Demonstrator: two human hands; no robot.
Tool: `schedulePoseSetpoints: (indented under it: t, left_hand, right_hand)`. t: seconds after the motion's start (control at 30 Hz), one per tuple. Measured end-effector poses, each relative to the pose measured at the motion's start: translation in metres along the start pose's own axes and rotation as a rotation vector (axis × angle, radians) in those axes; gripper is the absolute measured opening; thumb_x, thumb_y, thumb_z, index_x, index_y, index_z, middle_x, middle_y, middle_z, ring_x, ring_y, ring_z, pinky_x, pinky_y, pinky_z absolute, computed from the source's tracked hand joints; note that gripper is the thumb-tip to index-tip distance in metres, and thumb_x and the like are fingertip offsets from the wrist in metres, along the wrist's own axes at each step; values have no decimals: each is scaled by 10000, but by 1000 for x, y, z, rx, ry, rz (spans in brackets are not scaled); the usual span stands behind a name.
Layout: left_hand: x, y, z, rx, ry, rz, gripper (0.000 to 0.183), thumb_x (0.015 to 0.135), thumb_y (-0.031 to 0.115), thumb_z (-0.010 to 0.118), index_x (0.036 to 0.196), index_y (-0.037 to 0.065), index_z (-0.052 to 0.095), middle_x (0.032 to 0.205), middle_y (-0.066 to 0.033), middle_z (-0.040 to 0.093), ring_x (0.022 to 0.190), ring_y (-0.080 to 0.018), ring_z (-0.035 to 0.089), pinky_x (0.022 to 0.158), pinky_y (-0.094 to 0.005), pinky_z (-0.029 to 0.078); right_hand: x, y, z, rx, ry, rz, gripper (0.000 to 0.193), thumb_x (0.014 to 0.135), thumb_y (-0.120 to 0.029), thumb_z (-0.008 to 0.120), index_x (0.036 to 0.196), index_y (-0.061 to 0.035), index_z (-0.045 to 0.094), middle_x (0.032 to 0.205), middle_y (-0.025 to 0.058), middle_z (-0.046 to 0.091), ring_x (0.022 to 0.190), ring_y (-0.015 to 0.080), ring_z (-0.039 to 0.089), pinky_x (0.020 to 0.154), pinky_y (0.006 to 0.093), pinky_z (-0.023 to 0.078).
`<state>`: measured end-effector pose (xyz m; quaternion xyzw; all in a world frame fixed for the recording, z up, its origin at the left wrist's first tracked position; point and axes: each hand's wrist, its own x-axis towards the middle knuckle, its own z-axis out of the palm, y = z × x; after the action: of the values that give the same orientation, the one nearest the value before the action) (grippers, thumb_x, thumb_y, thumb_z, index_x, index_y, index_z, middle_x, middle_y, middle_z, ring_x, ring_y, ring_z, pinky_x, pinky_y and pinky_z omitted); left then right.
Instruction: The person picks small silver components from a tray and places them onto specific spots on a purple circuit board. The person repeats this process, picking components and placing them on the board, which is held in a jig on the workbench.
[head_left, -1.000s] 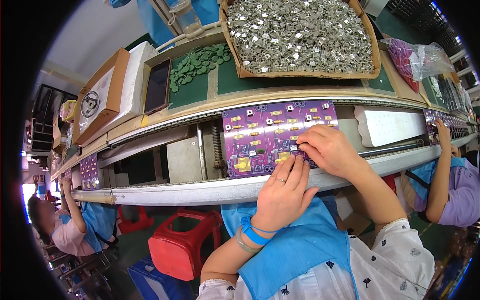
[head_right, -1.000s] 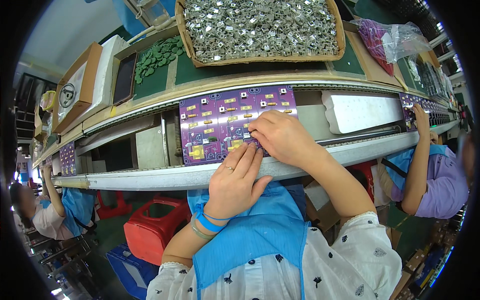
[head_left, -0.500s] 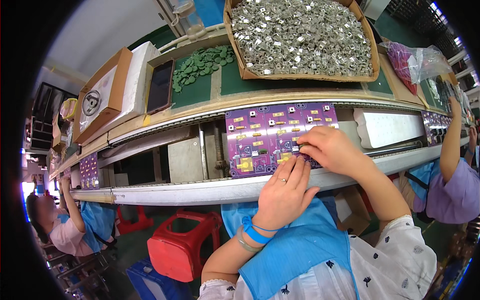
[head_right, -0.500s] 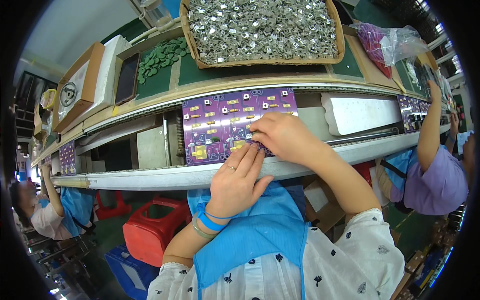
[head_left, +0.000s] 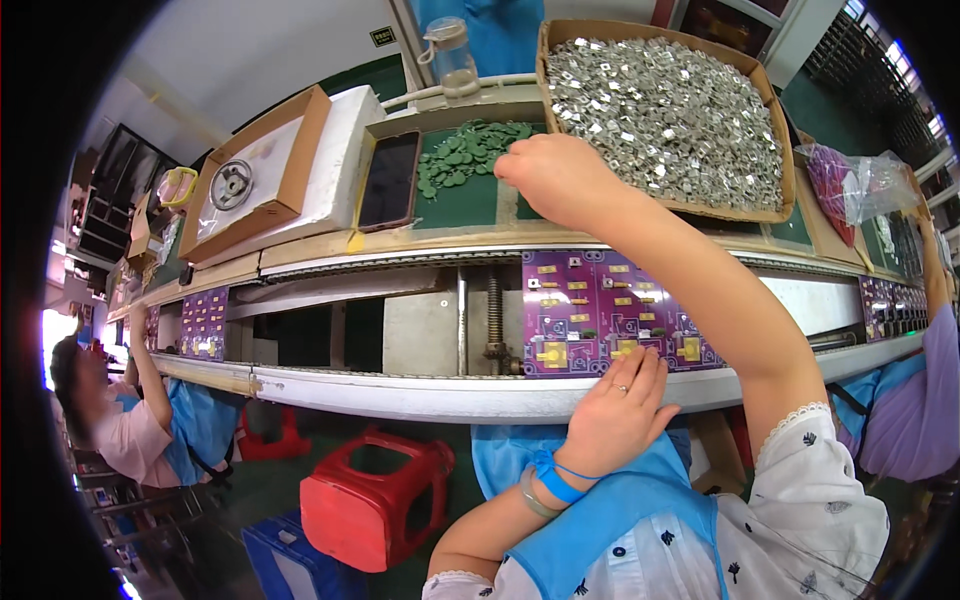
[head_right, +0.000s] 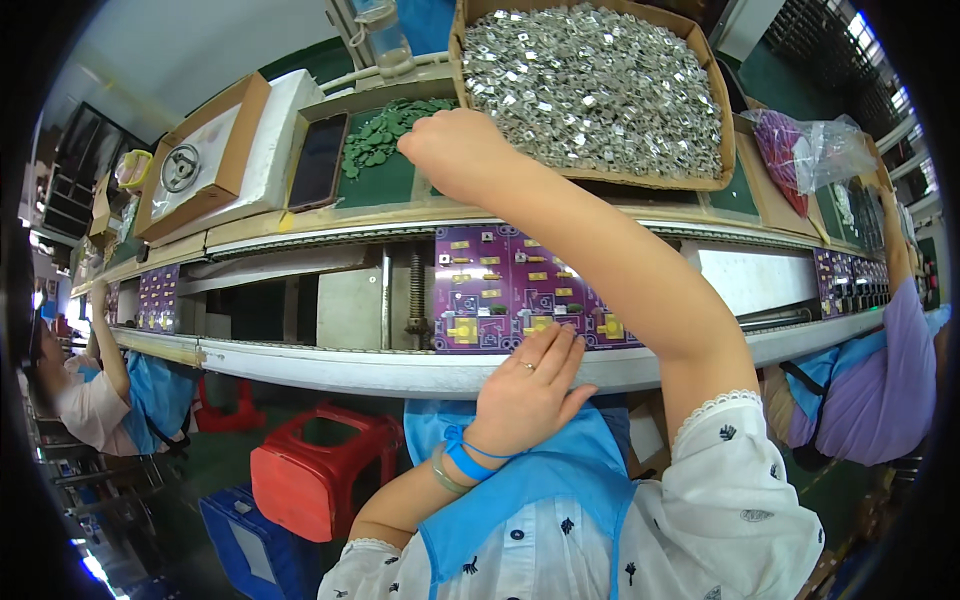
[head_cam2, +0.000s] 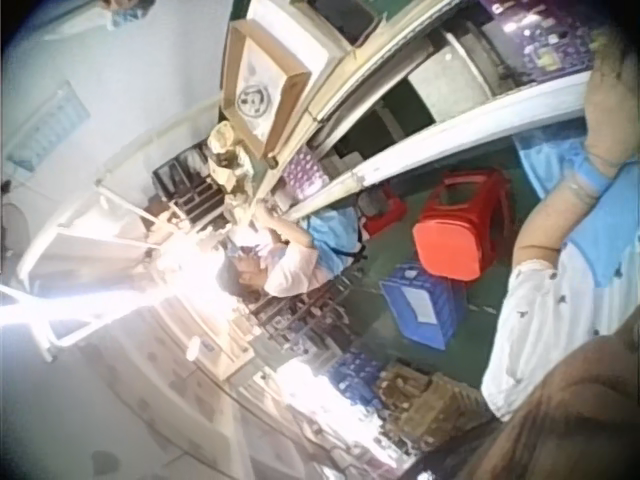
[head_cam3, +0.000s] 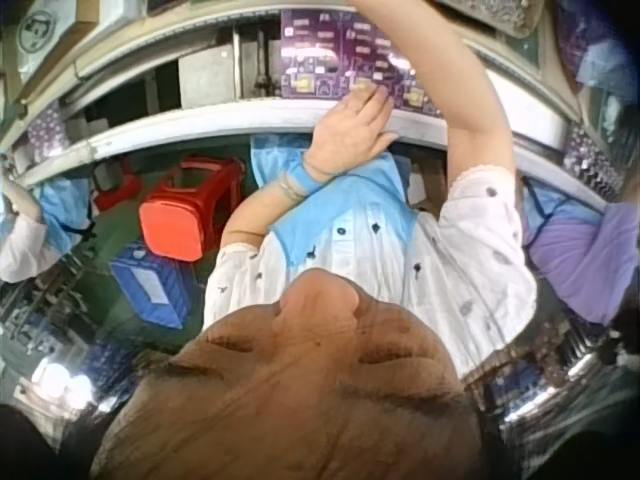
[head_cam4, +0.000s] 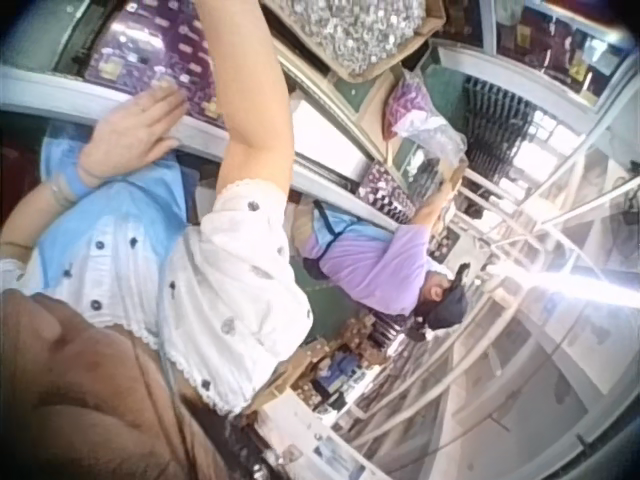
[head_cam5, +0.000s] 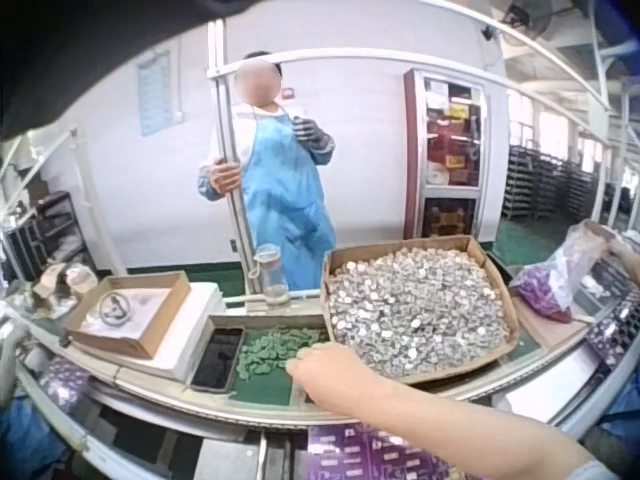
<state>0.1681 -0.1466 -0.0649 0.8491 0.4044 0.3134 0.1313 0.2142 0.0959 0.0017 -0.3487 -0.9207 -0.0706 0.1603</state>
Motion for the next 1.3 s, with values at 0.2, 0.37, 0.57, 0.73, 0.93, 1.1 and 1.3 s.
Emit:
schedulePoseSetpoints:
  t: [0.2, 0.37, 0.57, 0.73, 0.93, 1.1, 1.3]
  left_hand:
    - [-3, -1, -1, -45, 26, -11, 541, 841, 336, 742, 1224, -34, 643, 1302, -179, 604, 1239, -313, 565, 1065, -415, 476]
    - [0, 1, -2, -39, 2, -3, 545, 835, 334, 745, 1217, -41, 644, 1292, -182, 612, 1233, -316, 571, 1067, -414, 474]
    - [2, 1, -4, 9, 3, -9, 529, 831, 345, 744, 1212, -14, 668, 1288, -156, 635, 1214, -309, 593, 1040, -406, 492]
    - [4, 3, -4, 17, 9, -27, 516, 802, 324, 767, 1192, -4, 683, 1258, -153, 650, 1205, -313, 599, 1020, -400, 503]
    - [12, 15, -2, 6, -1, -9, 451, 788, 244, 787, 1147, -13, 694, 1218, -172, 657, 1196, -339, 598, 1024, -443, 495]
    - [23, 33, 21, -105, -8, 59, 440, 795, 214, 786, 1149, -29, 685, 1220, -184, 651, 1203, -353, 594, 1030, -444, 492]
    - [38, 46, 32, -68, -66, 81, 494, 803, 254, 785, 1194, -24, 669, 1259, -180, 641, 1244, -347, 576, 1045, -434, 485]
  right_hand:
    - [49, -5, 52, -61, -11, 176, 95, 782, -33, 648, 844, -51, 718, 877, 159, 742, 832, 333, 737, 701, 433, 590]
    - [49, 5, 44, -58, -12, 137, 57, 799, -45, 645, 851, -41, 669, 893, 159, 723, 850, 350, 716, 736, 445, 579]
    - [-8, -15, -17, 413, 301, 145, 186, 892, -91, 625, 1051, -28, 700, 973, 162, 697, 886, 314, 690, 789, 390, 556]
    - [-117, -13, -67, 849, 265, 380, 230, 924, -108, 641, 1132, -32, 701, 980, 109, 692, 873, 240, 677, 788, 335, 540]
    - [-236, 1, -86, 958, 65, 854, 180, 927, -47, 668, 1101, -20, 702, 1004, 41, 671, 959, 95, 630, 816, 250, 513]
    - [-281, 3, -76, 650, 42, 653, 137, 924, -87, 661, 1041, -25, 693, 978, 113, 670, 872, 264, 654, 767, 356, 523]
    - [-302, 3, -67, 584, 76, 581, 141, 901, -64, 671, 1037, -29, 686, 956, 128, 676, 858, 301, 656, 748, 371, 523]
